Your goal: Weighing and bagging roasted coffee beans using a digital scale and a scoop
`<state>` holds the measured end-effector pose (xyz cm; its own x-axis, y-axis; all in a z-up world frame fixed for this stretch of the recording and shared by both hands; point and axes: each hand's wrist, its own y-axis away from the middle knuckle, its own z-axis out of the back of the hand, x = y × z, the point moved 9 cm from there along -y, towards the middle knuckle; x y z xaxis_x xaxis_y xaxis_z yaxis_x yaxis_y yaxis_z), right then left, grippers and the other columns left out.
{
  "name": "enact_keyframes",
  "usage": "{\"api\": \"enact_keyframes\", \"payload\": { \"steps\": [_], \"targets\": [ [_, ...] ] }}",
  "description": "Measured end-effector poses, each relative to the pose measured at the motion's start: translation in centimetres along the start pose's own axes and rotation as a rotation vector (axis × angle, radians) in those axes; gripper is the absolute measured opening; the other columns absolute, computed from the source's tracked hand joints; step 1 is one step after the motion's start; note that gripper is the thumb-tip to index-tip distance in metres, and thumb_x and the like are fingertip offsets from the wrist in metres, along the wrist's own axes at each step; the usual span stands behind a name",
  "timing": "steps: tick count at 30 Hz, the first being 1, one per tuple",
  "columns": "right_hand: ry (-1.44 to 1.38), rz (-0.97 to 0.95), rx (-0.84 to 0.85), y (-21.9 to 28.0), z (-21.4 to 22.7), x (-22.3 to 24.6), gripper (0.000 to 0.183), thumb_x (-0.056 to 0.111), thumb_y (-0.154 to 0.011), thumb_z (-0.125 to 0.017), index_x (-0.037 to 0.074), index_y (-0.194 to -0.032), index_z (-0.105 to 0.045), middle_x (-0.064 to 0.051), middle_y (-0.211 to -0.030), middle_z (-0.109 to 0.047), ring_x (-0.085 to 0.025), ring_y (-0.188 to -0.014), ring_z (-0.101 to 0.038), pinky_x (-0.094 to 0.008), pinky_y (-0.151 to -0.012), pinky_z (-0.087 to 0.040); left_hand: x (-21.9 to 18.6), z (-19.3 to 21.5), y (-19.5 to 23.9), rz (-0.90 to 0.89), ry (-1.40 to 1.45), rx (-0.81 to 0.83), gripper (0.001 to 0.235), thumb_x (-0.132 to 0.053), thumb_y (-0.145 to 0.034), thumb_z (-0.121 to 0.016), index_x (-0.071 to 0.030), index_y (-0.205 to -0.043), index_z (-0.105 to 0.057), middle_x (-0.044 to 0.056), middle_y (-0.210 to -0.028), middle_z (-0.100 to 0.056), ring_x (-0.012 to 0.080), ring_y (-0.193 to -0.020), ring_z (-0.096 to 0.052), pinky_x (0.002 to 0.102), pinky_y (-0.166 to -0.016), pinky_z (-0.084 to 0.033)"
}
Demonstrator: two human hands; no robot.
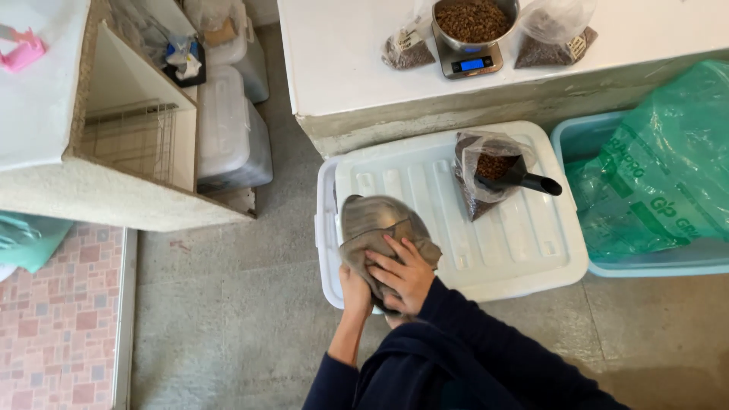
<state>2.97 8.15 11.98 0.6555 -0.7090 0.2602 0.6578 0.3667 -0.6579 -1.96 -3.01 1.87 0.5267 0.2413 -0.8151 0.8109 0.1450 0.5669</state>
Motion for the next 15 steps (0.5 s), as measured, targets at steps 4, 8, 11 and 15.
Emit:
{"api": "enact_keyframes", "payload": {
  "steps": [4,8,11,15],
  "targets": [
    [-0.124,-0.104,-0.079,-5.0,1.7,-6.3,0.051,0.048,-0.097,-0.042,0.013,-0.122,-0.071,-0.01,-0.133,-0.068,-0.043,-0.125,-0.061,-0.054,-0.108,-0.044,2.4,2.3,-2.5,-0.189,-0.368,0.375,0.06,-0.04,-0.109,-0.052,-0.011,-0.058,-0.063,-0.003,-0.048,-0.048,0.0091,-0.04,-0.042,0.022,-0.036,-0.031],
    [-0.795,-1.025,-0.107,4.0,-4.9,-19.1,0.056,0.045,-0.104,-0.05,0.002,-0.138,-0.06,-0.021,-0.142,-0.059,-0.037,-0.137,-0.051,-0.048,-0.117,-0.036,1.7,5.2,-3.9,-0.059,0.01,0.203,0.053,-0.043,-0.103,-0.064,-0.013,-0.061,-0.051,0.002,-0.044,-0.047,0.011,-0.035,-0.044,0.022,-0.032,-0.033],
    [-0.81,-1.451,-0.33,11.2,-8.1,-17.6,0.061,0.034,-0.109,-0.041,-0.014,-0.148,-0.044,-0.038,-0.154,-0.038,-0.047,-0.148,-0.031,-0.052,-0.127,-0.022,-4.7,4.9,-0.5,0.009,0.299,-0.096,0.051,-0.047,-0.1,-0.068,-0.011,-0.069,-0.049,0.009,-0.049,-0.055,0.0168,-0.038,-0.055,0.028,-0.035,-0.045],
    [-0.461,-1.133,-0.357,13.2,-13.5,-9.6,0.055,0.035,-0.108,-0.052,-0.005,-0.147,-0.049,-0.032,-0.146,-0.05,-0.042,-0.143,-0.042,-0.051,-0.121,-0.028,-6.1,4.9,-0.8,-0.042,-0.025,-0.363,0.065,-0.068,-0.097,-0.062,-0.013,-0.064,-0.049,0.005,-0.058,-0.054,0.0178,-0.055,-0.054,0.033,-0.049,-0.044]
  ]
}}
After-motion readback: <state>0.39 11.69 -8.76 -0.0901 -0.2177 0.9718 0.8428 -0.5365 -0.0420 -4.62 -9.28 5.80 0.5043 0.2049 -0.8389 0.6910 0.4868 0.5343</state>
